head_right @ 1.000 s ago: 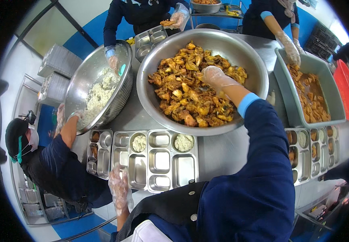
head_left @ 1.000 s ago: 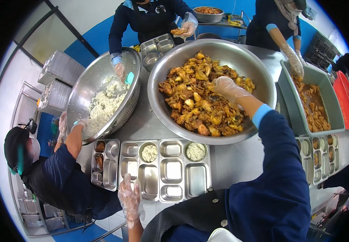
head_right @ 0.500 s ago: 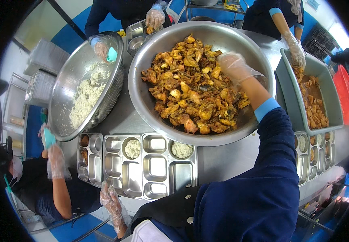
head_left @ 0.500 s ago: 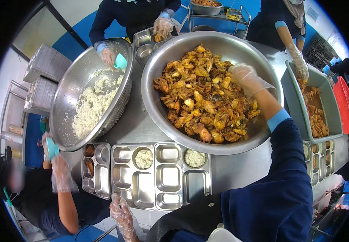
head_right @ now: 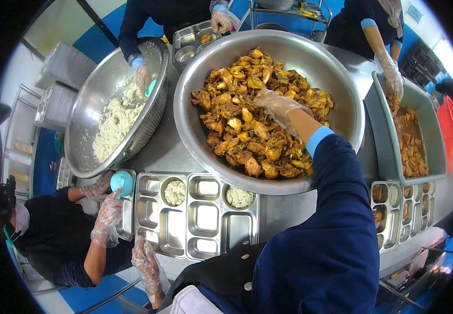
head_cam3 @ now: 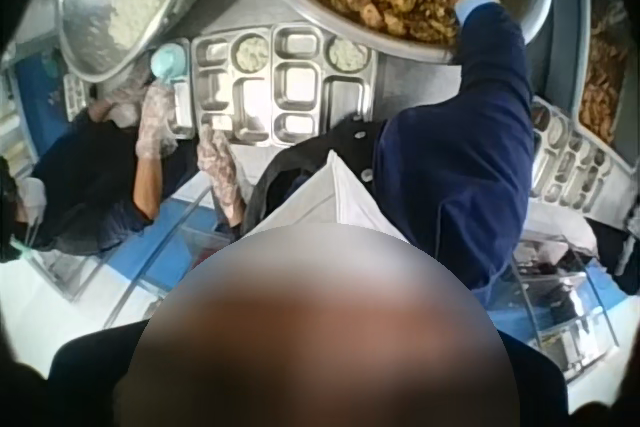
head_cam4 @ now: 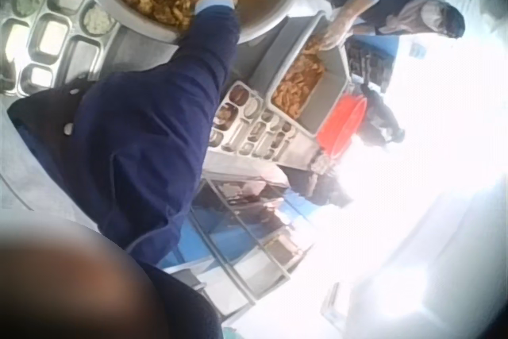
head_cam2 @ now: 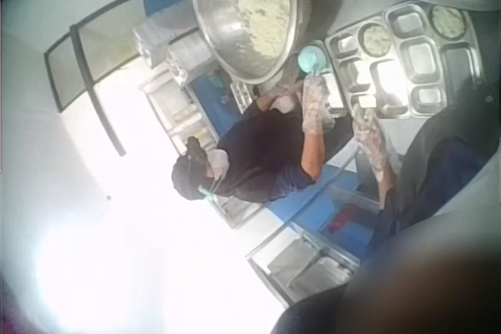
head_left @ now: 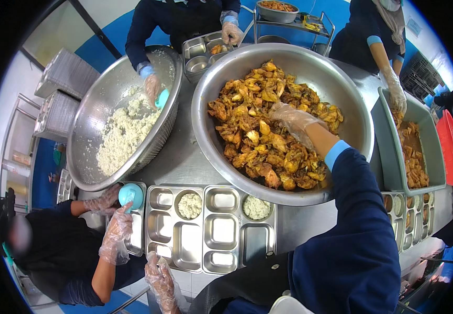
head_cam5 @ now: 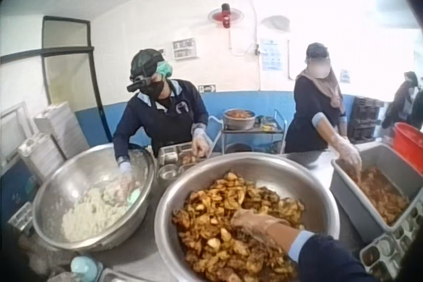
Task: The person portions cooked chicken pieces and rice from large metal bowls into compartmentalized stainless steel trays on a kitchen table, working alongside other workers. They also handle sliced cucumber in a red colander and move filled trays along the table before walking away at the end.
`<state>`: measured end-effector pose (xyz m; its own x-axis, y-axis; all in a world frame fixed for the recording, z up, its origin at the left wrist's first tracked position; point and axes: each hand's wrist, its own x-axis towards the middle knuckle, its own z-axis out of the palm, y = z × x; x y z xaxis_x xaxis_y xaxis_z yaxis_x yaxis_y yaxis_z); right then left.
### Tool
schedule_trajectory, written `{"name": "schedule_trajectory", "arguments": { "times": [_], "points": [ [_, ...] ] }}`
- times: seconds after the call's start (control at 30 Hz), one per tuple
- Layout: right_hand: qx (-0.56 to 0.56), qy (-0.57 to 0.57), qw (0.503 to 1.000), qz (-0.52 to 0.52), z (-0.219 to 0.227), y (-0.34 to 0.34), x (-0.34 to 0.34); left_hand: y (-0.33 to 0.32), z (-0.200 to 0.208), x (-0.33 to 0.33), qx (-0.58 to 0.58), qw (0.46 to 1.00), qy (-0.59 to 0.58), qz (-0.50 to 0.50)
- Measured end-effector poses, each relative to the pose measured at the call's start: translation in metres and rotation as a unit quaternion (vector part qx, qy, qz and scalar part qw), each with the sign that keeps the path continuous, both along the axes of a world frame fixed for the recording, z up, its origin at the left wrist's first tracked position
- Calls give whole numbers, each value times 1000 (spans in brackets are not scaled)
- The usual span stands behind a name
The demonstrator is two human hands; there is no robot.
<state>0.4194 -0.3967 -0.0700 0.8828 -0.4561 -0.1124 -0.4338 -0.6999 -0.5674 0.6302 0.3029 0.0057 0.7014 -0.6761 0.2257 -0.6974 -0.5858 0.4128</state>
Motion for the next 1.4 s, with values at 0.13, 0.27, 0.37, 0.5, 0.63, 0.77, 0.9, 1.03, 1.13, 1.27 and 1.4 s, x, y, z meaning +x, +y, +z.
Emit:
{"name": "schedule_trajectory", "arguments": {
  "times": [0.13, 0.27, 0.37, 0.5, 0.63, 0.77, 0.9, 1.03, 1.13, 1.27, 1.4],
  "points": [
    [175, -33, 974, -142, 41, 8, -12, 1, 2, -2, 45, 998, -35, -26],
    [263, -136, 933, -206, 115, 18, -34, 7, 10, -1, 27, 999, -9, 22],
    [310, -212, 904, -204, 151, 37, -55, 10, 16, -1, 0, 1000, -13, 18],
    [238, -192, 929, -206, 178, 76, -59, 7, 19, 0, 4, 1000, 9, -19],
    [329, -297, 844, -301, 201, 153, -39, 4, 20, 2, -19, 999, -7, -50],
    [227, -222, 942, -109, 207, 258, -12, -5, 20, 8, -48, 998, 40, -21],
    [431, -101, 897, 10, 165, 337, 32, -25, 16, 13, -29, 998, 30, -47],
    [177, 45, 983, 18, 103, 389, 52, -38, 9, 18, -24, 995, 28, -96],
    [130, 97, 987, 2, 101, 396, 55, -33, 7, 20, 6, 994, 28, -107],
    [75, 72, 992, 67, 165, 363, 28, -27, 13, 22, 5, 994, 7, -105],
    [-186, -105, 975, 57, 214, 269, -24, -51, 28, 20, -28, 992, 112, -47]
  ]
}}
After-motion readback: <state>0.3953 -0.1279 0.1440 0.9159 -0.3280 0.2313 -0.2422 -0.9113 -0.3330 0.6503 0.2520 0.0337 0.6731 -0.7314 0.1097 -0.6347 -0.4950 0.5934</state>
